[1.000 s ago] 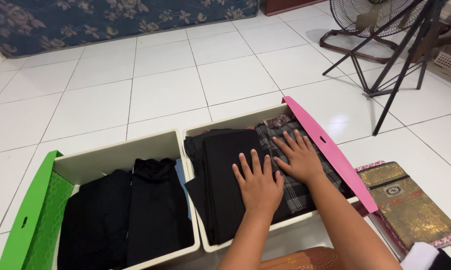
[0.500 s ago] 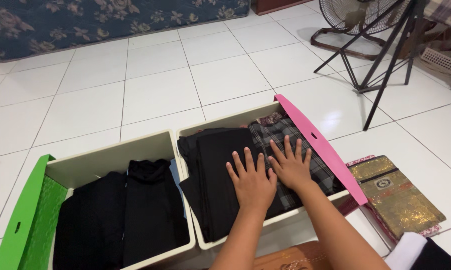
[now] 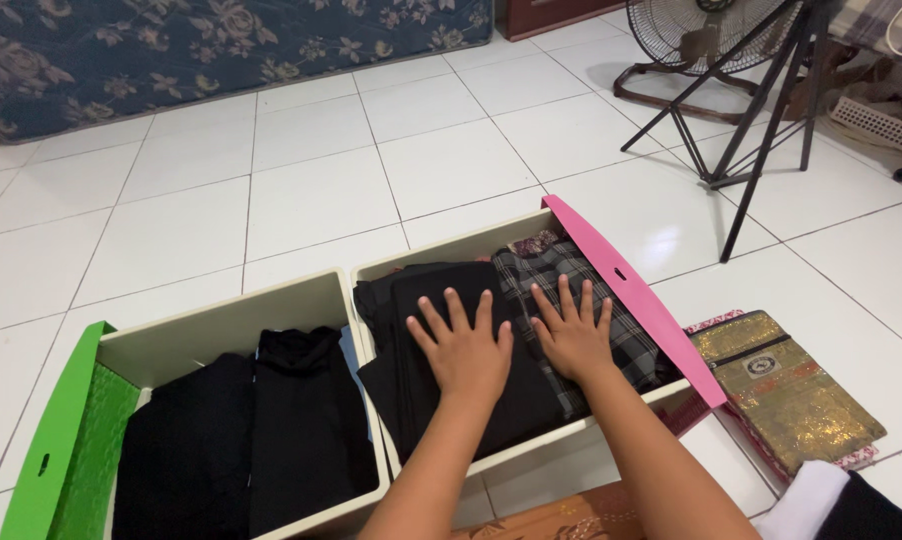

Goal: The person organizes folded clothes by transferring them between two storage boxes. They pick up folded garments, place them into the boxes, and adjust the stacks to fit neatly.

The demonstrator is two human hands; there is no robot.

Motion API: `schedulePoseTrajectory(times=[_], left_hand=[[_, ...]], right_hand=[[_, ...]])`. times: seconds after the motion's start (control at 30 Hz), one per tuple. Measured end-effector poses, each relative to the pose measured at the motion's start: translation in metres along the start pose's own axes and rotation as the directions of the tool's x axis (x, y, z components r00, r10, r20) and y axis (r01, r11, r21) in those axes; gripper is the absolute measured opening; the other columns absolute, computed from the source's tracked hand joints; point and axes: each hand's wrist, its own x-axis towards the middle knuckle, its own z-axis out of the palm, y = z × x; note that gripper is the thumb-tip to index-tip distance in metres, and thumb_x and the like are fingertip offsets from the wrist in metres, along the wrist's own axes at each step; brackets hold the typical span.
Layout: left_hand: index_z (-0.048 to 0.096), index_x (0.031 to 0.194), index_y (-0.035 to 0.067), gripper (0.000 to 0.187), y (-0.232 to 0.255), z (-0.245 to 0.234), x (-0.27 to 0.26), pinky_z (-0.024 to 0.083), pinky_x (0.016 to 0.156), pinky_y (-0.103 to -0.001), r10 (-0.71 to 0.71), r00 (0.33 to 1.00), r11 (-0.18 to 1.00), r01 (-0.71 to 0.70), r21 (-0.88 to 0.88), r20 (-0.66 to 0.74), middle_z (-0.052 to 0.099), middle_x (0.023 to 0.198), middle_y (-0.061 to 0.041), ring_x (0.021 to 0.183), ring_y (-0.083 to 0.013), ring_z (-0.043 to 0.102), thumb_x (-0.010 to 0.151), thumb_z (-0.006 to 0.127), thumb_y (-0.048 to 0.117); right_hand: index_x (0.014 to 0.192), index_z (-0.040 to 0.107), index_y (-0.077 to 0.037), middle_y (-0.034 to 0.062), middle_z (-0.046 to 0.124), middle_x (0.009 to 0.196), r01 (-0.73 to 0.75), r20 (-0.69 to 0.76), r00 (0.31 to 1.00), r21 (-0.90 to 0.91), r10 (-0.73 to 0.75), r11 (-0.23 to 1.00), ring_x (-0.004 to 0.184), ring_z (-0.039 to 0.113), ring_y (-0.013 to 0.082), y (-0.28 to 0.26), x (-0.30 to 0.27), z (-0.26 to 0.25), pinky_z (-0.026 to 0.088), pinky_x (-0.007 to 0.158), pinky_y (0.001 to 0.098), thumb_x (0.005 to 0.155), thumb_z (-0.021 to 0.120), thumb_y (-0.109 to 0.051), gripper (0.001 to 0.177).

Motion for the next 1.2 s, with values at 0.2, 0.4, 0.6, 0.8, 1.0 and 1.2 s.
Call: schedulePoseTrajectory(times=[0.2, 0.4, 0.6, 0.8, 1.0, 1.2], left_hand=[[0.049, 0.147, 0.032, 0.058, -0.01, 0.004, -0.011, 0.005, 0.113, -0.072, -0.045, 0.998, 0.997, 0.043, -0.058, -0.041, 0.033, 0.159, -0.019, 0.146, -0.0551, 0.015, 0.094, 0.049, 0.054], [0.05, 0.148, 0.034, 0.056, -0.011, 0.008, -0.015, 0.006, 0.116, -0.071, -0.068, 0.997, 0.996, 0.066, -0.06, -0.031, 0.034, 0.16, -0.016, 0.148, -0.0527, 0.016, 0.095, 0.047, 0.054], [0.051, 0.147, 0.034, 0.056, -0.012, 0.006, -0.015, 0.007, 0.116, -0.071, -0.069, 0.996, 0.996, 0.066, -0.06, -0.05, 0.035, 0.159, -0.016, 0.148, -0.0525, 0.017, 0.095, 0.047, 0.054], [0.052, 0.146, 0.034, 0.056, -0.012, 0.009, -0.015, 0.009, 0.116, -0.071, -0.068, 0.996, 0.996, 0.064, -0.056, -0.065, 0.036, 0.159, -0.016, 0.148, -0.0526, 0.018, 0.095, 0.048, 0.054], [0.054, 0.145, 0.033, 0.055, -0.012, 0.009, -0.017, 0.009, 0.115, -0.071, -0.061, 0.992, 0.996, 0.054, -0.067, -0.109, 0.037, 0.158, -0.017, 0.147, -0.0529, 0.02, 0.094, 0.05, 0.053], [0.053, 0.146, 0.033, 0.056, -0.013, 0.012, -0.019, 0.008, 0.116, -0.071, -0.064, 0.992, 0.995, 0.056, -0.08, -0.108, 0.036, 0.159, -0.017, 0.147, -0.0533, 0.019, 0.094, 0.05, 0.053]], right_hand=[[0.162, 0.014, -0.039, 0.0043, 0.004, 0.172, -0.032, 0.06, 0.998, 0.054, 0.029, 0.998, 0.157, -0.004, 0.0338, 0.008, 0.009, 0.012, -0.007, 0.122, 0.061, 0.104, 0.035, -0.045, 0.063], [0.164, 0.011, -0.029, 0.0012, 0.001, 0.173, -0.024, 0.196, 0.975, 0.563, -0.105, 0.826, 0.16, -0.009, 0.0235, 0.051, 0.017, 0.011, -0.013, 0.124, 0.0517, 0.097, 0.049, -0.012, 0.079], [0.161, 0.013, -0.029, 0.0001, 0.002, 0.173, -0.076, 0.293, 0.938, 0.695, -0.184, 0.715, 0.16, -0.004, 0.0181, 0.071, 0.016, -0.004, -0.01, 0.125, 0.0438, 0.088, 0.059, 0.0, 0.092], [0.162, 0.021, -0.031, 0.0032, 0.006, 0.173, -0.02, 0.185, 0.978, 0.554, -0.1, 0.832, 0.16, -0.002, 0.0233, 0.052, 0.015, 0.018, -0.006, 0.126, 0.0476, 0.087, 0.057, 0.005, 0.091], [0.162, 0.02, -0.023, 0.0076, 0.01, 0.171, -0.043, 0.137, 0.991, 0.356, -0.007, 0.934, 0.158, 0.005, 0.0289, 0.037, 0.007, 0.028, 0.005, 0.125, 0.0527, 0.083, 0.051, 0.006, 0.09], [0.158, 0.035, -0.018, 0.0106, 0.025, 0.169, -0.047, 0.035, 0.999, 0.403, 0.036, 0.914, 0.157, 0.016, 0.0326, 0.025, -0.014, 0.032, 0.012, 0.125, 0.0544, 0.083, 0.048, 0.002, 0.078]])
